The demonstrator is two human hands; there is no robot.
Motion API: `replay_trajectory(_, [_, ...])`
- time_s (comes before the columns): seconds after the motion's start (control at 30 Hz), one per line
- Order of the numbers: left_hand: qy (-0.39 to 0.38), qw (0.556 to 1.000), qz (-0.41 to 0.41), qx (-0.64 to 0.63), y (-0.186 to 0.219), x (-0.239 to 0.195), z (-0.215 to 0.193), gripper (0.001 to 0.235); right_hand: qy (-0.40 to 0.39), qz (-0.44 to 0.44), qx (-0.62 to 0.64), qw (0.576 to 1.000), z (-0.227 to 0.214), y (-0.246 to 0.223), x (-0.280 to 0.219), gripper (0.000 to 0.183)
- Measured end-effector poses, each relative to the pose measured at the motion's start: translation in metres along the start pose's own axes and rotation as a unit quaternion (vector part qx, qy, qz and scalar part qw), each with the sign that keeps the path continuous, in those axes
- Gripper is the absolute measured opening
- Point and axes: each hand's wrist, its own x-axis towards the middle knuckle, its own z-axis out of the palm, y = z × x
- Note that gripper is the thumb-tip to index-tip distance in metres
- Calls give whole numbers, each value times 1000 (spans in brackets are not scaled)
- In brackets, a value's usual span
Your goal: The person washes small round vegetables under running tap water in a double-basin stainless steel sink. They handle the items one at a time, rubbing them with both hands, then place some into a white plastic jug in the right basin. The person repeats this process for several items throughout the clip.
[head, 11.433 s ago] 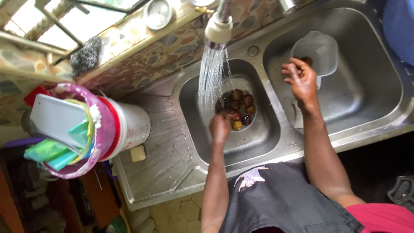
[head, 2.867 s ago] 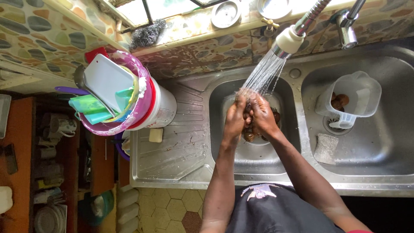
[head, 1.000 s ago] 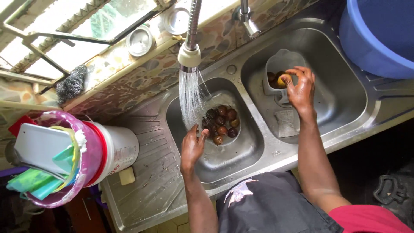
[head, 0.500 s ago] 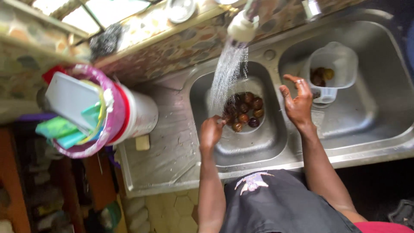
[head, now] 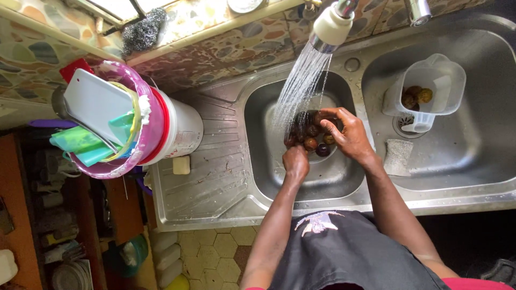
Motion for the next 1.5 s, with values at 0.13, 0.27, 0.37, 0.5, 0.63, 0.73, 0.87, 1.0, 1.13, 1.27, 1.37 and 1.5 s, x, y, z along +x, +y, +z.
replay_trajectory(0.13, [-17,999,-13,-31,3,-16,-45,34,9,14,4,1000,2,8,-1,27])
replay_trajectory(0.27, [-20,996,22,-88,4,-38,-89,38,25,41,38,998,3,0,6,28])
replay_trajectory(0.37, [-27,983,68,-168,-6,-45,-102,38,64,15,95,993,-4,-33,28,21])
replay_trajectory(0.5, [-140,895,109,-409,-30,-33,-94,18,72,-12,156,985,-46,-107,88,69])
replay_trajectory(0.63, [-191,827,147,-508,-27,-58,-133,40,94,-72,168,979,-68,-163,135,100])
replay_trajectory(0.73, [-224,773,135,-578,-29,-66,-137,41,65,-85,196,975,-65,-202,144,96])
replay_trajectory(0.87, [-231,741,173,-607,-26,-68,-135,40,91,-79,217,969,-57,-209,135,64])
replay_trajectory(1.0, [-260,697,167,-647,-26,-59,-109,41,126,-46,294,946,-55,-185,111,75])
replay_trajectory(1.13, [-287,689,172,-643,-16,-53,-100,51,129,-5,252,959,-61,-174,88,79])
replay_trajectory(1.27, [-272,604,174,-729,0,-52,-104,50,146,-1,245,959,-50,-122,69,42])
replay_trajectory(1.37, [-213,563,157,-783,9,-58,-125,39,123,13,188,974,-27,-82,51,22])
replay_trajectory(1.5, [-135,572,118,-800,1,-27,-115,36,26,20,161,986,10,-59,25,23])
